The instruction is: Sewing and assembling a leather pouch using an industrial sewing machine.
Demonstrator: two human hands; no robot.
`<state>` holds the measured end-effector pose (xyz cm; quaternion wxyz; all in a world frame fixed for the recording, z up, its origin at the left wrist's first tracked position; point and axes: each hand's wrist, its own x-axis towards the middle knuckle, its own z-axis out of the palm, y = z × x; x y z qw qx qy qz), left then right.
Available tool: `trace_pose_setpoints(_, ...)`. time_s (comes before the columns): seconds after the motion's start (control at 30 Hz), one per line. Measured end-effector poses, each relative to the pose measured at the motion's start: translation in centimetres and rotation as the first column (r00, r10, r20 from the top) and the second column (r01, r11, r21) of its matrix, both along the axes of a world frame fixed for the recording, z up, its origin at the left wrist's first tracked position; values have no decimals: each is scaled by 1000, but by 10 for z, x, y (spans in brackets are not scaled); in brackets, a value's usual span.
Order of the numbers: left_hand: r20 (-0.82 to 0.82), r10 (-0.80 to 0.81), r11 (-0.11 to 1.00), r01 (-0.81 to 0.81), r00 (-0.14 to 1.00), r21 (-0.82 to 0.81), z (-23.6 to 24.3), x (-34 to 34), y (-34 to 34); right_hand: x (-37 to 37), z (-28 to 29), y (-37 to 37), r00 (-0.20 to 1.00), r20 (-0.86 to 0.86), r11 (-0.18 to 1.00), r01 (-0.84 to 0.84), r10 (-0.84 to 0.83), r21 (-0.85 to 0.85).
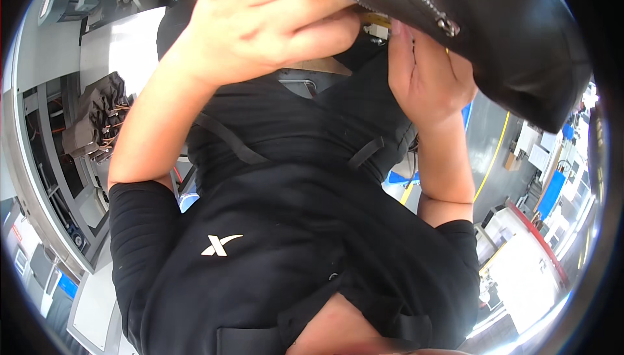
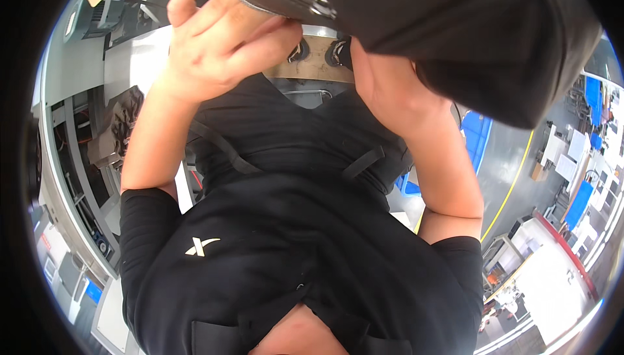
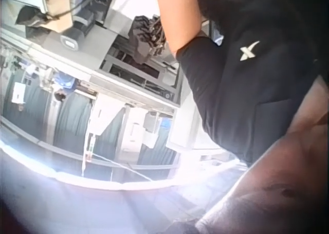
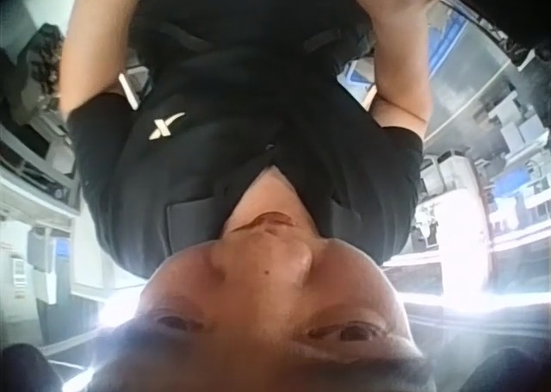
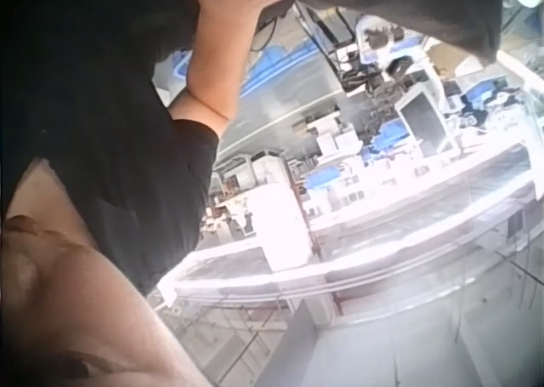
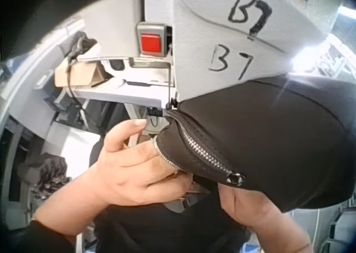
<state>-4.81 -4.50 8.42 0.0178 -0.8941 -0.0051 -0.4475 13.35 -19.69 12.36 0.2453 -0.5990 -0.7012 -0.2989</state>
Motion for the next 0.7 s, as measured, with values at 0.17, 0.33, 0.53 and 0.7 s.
trace_pose_setpoints(0.17,198,-45,984,9,979,178,-6,18,17,2,-11,-3,976,-205,899,-27,-70,-438)
trace_pose_setpoints(0.33,108,118,950,-144,987,276,-7,1,13,10,4,-4,958,-280,913,-53,-68,-405)
trace_pose_setpoints(0.53,71,178,927,-191,981,324,0,0,13,16,-1,-7,973,-224,922,-41,-50,-384)
trace_pose_setpoints(0.7,127,96,905,-140,987,401,1,2,19,28,-6,-13,981,-185,935,-20,-50,-355)
